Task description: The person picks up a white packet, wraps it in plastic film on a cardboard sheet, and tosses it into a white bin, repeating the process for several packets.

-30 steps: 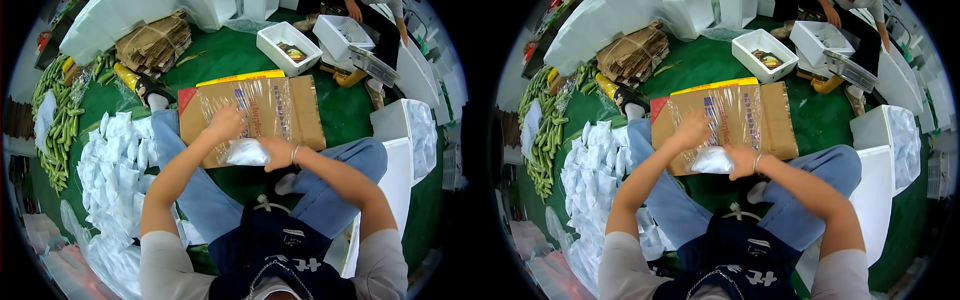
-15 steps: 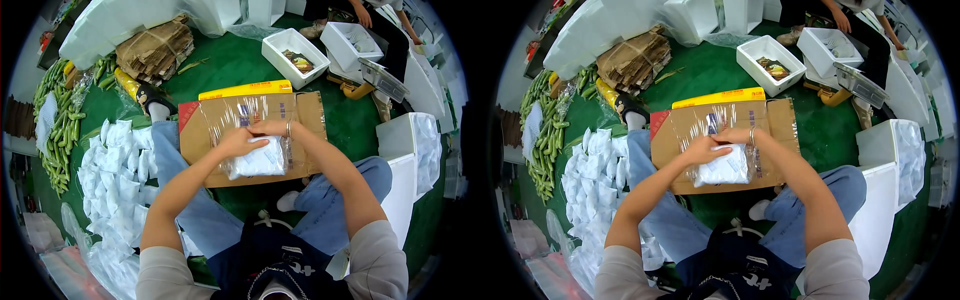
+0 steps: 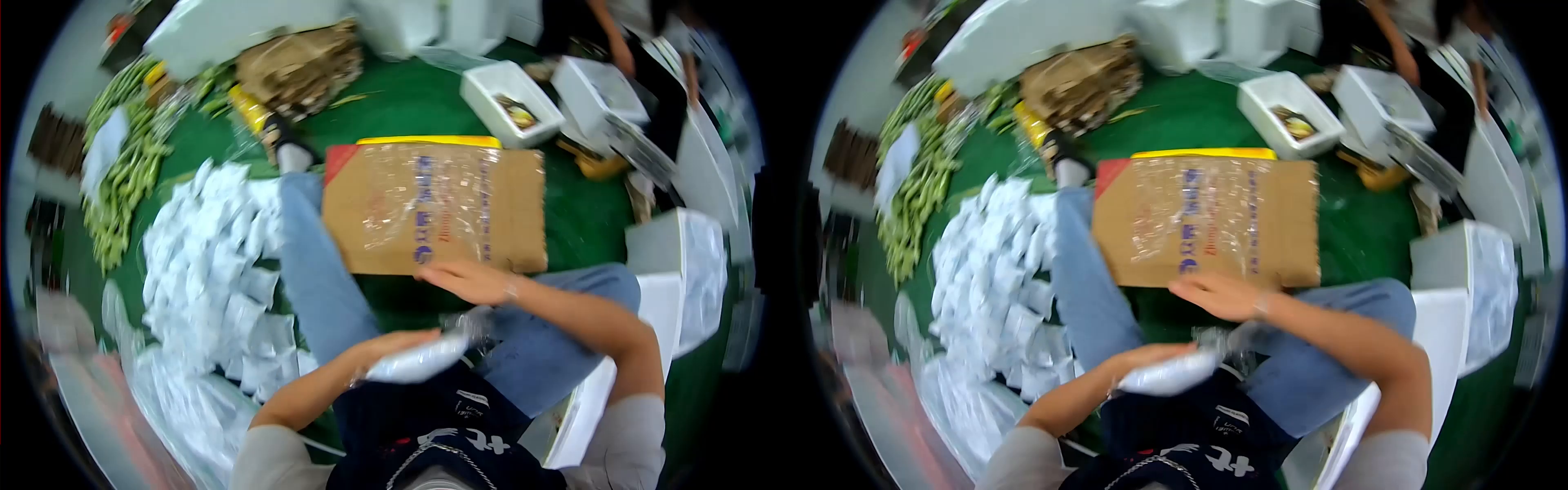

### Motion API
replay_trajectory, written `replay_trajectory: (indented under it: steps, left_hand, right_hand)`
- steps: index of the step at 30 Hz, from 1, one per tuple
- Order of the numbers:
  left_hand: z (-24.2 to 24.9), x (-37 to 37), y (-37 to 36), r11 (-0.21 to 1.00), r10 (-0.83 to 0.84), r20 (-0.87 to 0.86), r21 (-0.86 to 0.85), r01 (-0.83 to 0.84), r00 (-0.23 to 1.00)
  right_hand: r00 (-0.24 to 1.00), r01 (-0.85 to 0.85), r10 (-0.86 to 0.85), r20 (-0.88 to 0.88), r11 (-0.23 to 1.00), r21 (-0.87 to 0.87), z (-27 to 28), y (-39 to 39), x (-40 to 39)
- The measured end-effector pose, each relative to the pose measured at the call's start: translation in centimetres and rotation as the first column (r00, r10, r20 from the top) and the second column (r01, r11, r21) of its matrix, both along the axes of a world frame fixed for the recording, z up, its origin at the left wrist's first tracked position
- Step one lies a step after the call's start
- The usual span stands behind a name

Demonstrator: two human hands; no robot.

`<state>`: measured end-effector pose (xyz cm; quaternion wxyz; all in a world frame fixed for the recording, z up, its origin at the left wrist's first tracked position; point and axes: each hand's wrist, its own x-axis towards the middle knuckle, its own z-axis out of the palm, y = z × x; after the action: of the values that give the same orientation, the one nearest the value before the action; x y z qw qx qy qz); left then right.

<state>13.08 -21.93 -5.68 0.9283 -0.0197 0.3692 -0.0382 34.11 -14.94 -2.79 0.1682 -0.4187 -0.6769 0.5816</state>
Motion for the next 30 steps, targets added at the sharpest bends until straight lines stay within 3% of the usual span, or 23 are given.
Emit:
replay_trajectory:
  steps: [2,4,5,6,7,8,9,10,11,12,13,14,15,17,19,20,21,23,24,25,27,28,30]
  left_hand:
    - [1.9,1.0,0.7,0.97,0.182,0.053,0.157,-0.188,0.982]
    - [-0.1,2.9,1.1,0.933,0.218,0.232,0.234,-0.272,0.948]
    - [0.3,3.3,0.9,0.858,0.235,0.173,0.425,-0.288,0.956]
    - [4.9,2.7,0.4,0.65,0.337,0.243,0.639,-0.411,0.91]
    - [4.1,3.2,-0.3,0.166,0.398,0.282,0.914,-0.371,0.873]
    - [6.3,3.2,-0.9,-0.078,0.453,0.076,0.996,-0.045,0.888]
    - [8.6,3.5,-1.5,-0.278,0.544,-0.115,0.91,0.307,0.831]
    - [9.0,3.5,-0.9,-0.194,0.638,-0.252,0.862,0.469,0.728]
    - [9.3,2.8,0.3,-0.15,0.681,-0.3,0.835,0.529,0.668]
    - [7.4,2.6,1.9,-0.1,0.734,-0.297,0.843,0.529,0.611]
    - [6.9,2.5,3.6,0.06,0.687,-0.43,0.837,0.543,0.586]
    - [5.3,1.9,5.1,0.152,0.681,-0.407,0.892,0.426,0.608]
    - [-0.7,2.4,6.8,-0.093,0.788,-0.042,0.978,0.186,0.614]
    - [-1.1,2.3,7.9,0.176,0.657,0.27,0.853,-0.492,0.704]
    - [3.1,1.2,6.3,0.677,0.345,0.278,0.588,-0.443,0.897]
    - [2.2,1.8,5.6,0.697,0.323,0.288,0.572,-0.432,0.902]
    - [0.7,2.4,4.6,0.37,0.073,0.29,0.881,-0.296,0.954]
    - [-0.3,3.7,3.7,0.14,-0.256,0.175,0.98,-0.143,0.951]
    - [-0.8,4.4,3.2,-0.004,-0.392,0.107,0.993,-0.119,0.914]
    - [0.4,5.3,2.9,0.109,-0.436,0.014,0.993,0.037,0.9]
    - [6.6,7.2,2.5,0.318,-0.514,-0.189,0.864,0.39,0.837]
    - [9.8,7.5,2.1,0.026,-0.539,-0.099,0.991,0.134,0.837]
    - [10.7,11.6,-0.1,-0.583,-0.531,-0.071,0.753,-0.303,0.844]
  right_hand:
    - [0.962,0.053,-0.095,-0.257,0.985,-0.165,4.6,-3.8,-0.2]
    - [0.836,0.499,-0.463,-0.296,0.865,0.057,3.4,-6.1,0.1]
    - [0.653,0.717,-0.692,-0.306,0.696,-0.042,4.4,-5.9,-0.5]
    - [0.516,0.827,-0.817,-0.255,0.553,-0.1,4.0,-4.9,0.3]
    - [0.23,0.899,-0.934,-0.273,0.312,-0.307,2.7,-4.1,0.5]
    - [0.221,0.886,-0.928,-0.301,0.32,-0.336,0.8,-4.1,0.9]
    - [0.202,0.875,-0.923,-0.326,0.32,-0.364,-0.6,-4.3,0.9]
    - [0.216,0.87,-0.919,-0.329,0.334,-0.363,0.2,-4.4,-0.2]
    - [0.399,0.916,-0.877,-0.268,0.396,0.067,1.9,-4.7,-2.2]
    - [0.521,0.778,-0.843,-0.132,0.405,0.481,3.6,-5.2,-4.1]
    - [0.643,0.609,-0.766,-0.024,0.492,0.622,5.4,-6.1,-5.8]
    - [0.717,0.414,-0.684,0.135,0.574,0.707,6.0,-7.0,-6.4]
    - [0.77,0.281,-0.611,0.187,0.586,0.76,7.7,-7.3,-7.4]
    - [0.748,0.103,-0.574,0.333,0.596,0.796,10.9,-8.3,-8.5]
    - [0.762,-0.149,-0.51,0.399,0.462,0.874,11.9,-9.2,-7.7]
    - [0.741,-0.149,-0.526,0.418,0.477,0.866,11.6,-9.6,-7.2]
    - [0.782,-0.151,-0.485,0.391,0.462,0.874,10.9,-9.8,-6.9]
    - [0.824,-0.167,-0.428,0.371,0.442,0.881,11.3,-10.6,-5.9]
    - [0.789,-0.208,-0.382,0.482,0.572,0.794,12.6,-11.5,-5.2]
    - [0.756,-0.245,-0.309,0.577,0.684,0.687,13.2,-12.3,-4.5]
    - [0.838,-0.1,-0.43,0.335,0.482,0.871,11.9,-14.0,-0.8]
    - [0.822,0.003,-0.505,0.261,0.462,0.887,11.8,-15.3,2.3]
    - [0.654,0.588,-0.753,-0.072,0.446,0.675,11.6,-18.0,9.1]
